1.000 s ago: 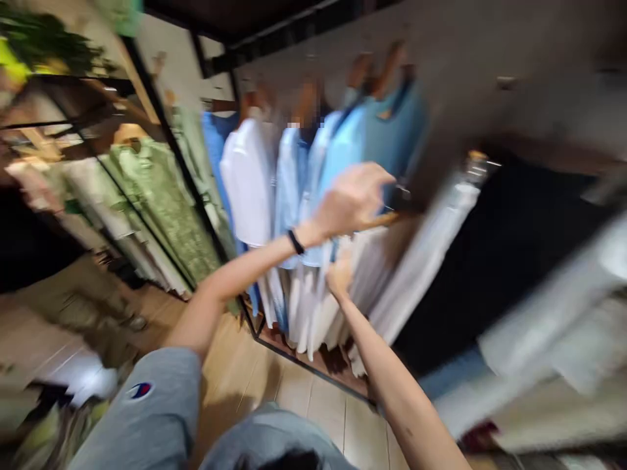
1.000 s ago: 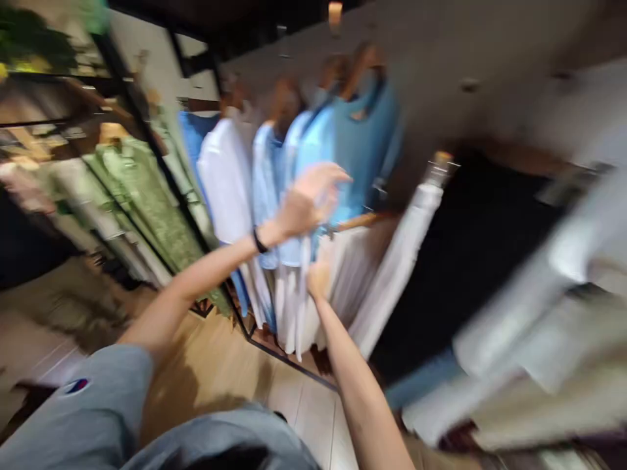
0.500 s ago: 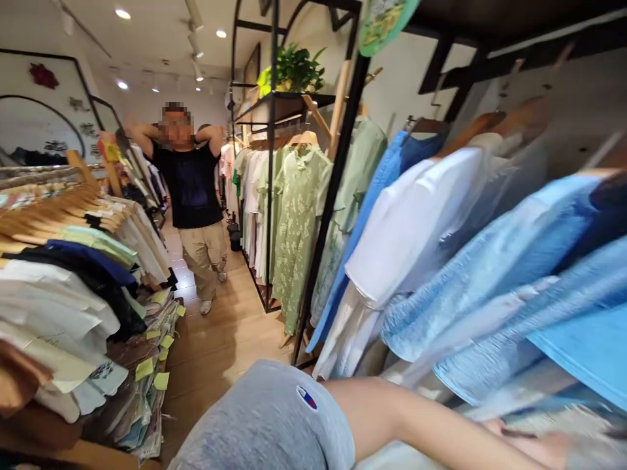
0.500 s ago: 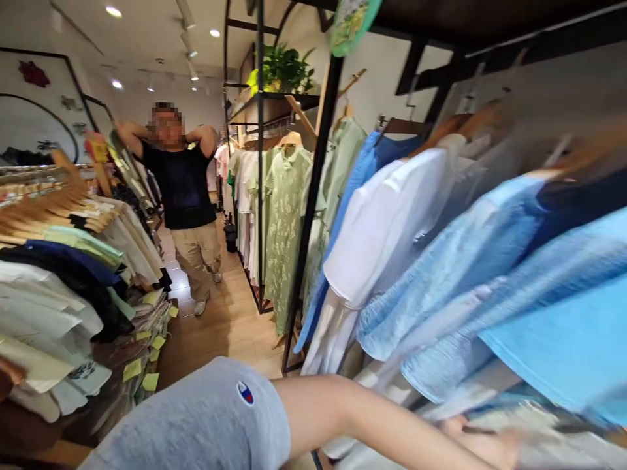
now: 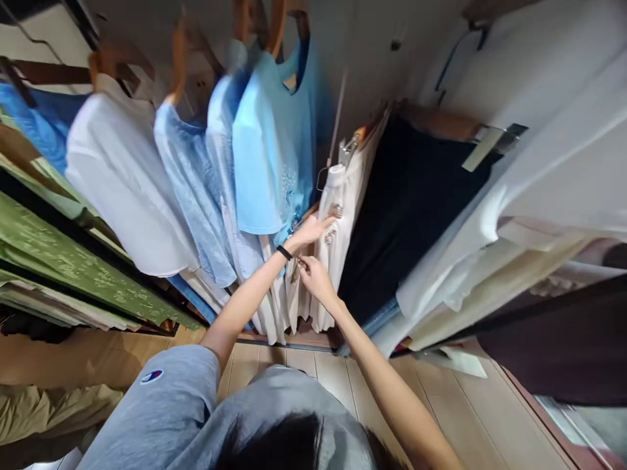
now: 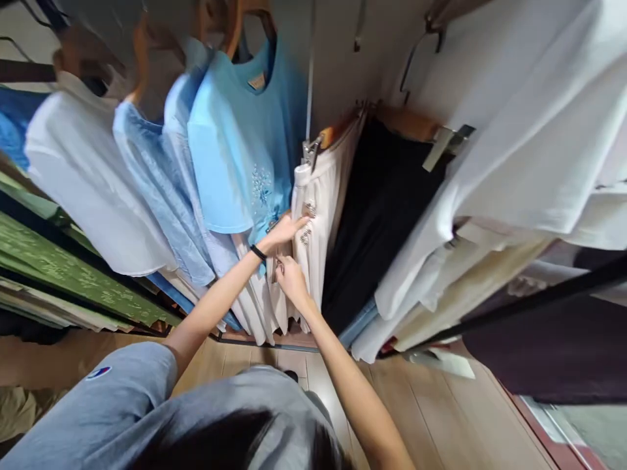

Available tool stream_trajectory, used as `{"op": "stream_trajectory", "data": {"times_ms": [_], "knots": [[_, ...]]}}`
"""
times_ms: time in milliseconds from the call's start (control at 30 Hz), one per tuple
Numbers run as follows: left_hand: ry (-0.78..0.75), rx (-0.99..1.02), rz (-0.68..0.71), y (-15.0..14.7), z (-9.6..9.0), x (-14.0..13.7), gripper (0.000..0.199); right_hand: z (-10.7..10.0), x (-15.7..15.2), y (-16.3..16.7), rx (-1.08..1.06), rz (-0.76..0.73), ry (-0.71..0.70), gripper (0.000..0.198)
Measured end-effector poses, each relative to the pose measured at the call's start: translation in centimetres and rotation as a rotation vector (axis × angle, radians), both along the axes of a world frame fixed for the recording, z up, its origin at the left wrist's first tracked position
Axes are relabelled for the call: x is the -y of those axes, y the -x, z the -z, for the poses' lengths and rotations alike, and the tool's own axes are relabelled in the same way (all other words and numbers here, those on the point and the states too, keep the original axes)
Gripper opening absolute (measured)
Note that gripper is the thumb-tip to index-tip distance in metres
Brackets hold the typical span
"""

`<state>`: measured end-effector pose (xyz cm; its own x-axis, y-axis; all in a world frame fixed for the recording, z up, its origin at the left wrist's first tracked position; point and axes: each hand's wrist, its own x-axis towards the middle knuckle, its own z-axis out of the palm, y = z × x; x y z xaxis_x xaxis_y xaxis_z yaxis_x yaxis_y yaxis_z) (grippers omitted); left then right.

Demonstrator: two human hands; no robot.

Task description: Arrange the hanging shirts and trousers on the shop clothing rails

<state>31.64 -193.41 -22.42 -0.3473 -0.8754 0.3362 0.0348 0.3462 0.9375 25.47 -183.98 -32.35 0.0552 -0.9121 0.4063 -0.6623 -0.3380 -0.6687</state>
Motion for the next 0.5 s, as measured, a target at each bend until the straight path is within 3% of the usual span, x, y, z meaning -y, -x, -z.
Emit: {"op": "stream_trajectory", "data": {"times_ms": [100, 233, 333, 400, 433, 500], "knots": [[-0.026, -0.054, 0.029, -1.3, 1.0, 0.5, 0.043, -0.6, -1.3, 3.4, 0.110, 0.074, 0.083, 0.033], [-0.193, -0.080, 0.062, -2.0, 2.3, 0.2, 0.053, -1.2, -1.2, 6.4, 0.237, 0.208, 0.164, 0.044], [-0.301, 0.009, 0.067, -2.2, 2.8, -1.1, 0.061, -1.0, -0.2, 6.4, 0.219, 0.118, 0.048, 0.092], [-0.263, 0.091, 0.057, -2.0, 2.7, -2.7, 0.062, -0.9, 0.2, 6.0, 0.204, 0.065, -0.034, 0.109], [-0.227, 0.135, 0.052, -1.8, 2.6, -3.7, 0.061, -0.8, 0.2, 6.0, 0.213, 0.057, -0.052, 0.105], [-0.162, 0.242, 0.056, -1.3, 2.5, -5.8, 0.056, -0.7, 0.0, 6.6, 0.242, 0.064, -0.054, 0.079]]}}
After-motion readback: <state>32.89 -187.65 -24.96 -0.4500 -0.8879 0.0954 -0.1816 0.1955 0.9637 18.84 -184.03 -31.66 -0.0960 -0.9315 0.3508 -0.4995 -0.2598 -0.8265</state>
